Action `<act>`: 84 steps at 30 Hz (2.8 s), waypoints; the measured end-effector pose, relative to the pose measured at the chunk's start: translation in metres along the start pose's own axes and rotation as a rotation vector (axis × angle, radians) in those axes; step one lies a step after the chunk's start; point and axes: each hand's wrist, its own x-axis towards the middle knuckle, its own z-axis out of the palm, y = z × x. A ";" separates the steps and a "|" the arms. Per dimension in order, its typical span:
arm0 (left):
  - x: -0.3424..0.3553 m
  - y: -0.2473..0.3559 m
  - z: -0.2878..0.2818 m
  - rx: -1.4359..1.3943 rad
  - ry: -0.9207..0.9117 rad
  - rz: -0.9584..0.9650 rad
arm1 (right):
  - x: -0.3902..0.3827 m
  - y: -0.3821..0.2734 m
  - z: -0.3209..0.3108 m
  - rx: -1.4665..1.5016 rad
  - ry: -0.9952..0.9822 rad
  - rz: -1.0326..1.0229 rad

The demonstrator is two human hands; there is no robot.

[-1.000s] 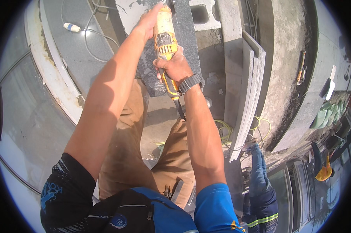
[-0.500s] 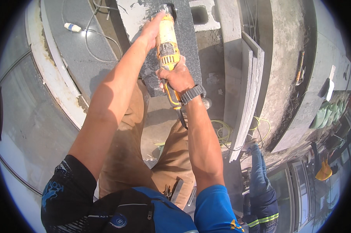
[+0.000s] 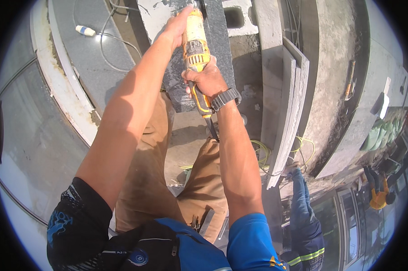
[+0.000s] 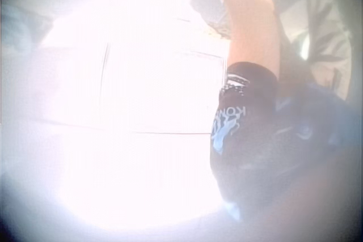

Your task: The person uses a handheld angle grinder to cut a dark stone slab placed on a concrete ledge. The person holds the tool with both hands and moves it along the slab's surface, generating dust. Other workers are visible in the background.

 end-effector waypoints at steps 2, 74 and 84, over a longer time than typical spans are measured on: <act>-0.001 0.001 0.001 0.031 0.041 -0.017 | 0.007 -0.006 0.001 -0.016 -0.013 -0.003; -0.017 -0.020 0.006 0.059 0.132 -0.067 | -0.018 0.007 0.000 -0.028 0.048 0.056; -0.038 -0.034 -0.003 0.019 0.056 -0.046 | -0.041 0.024 -0.001 0.005 0.066 0.082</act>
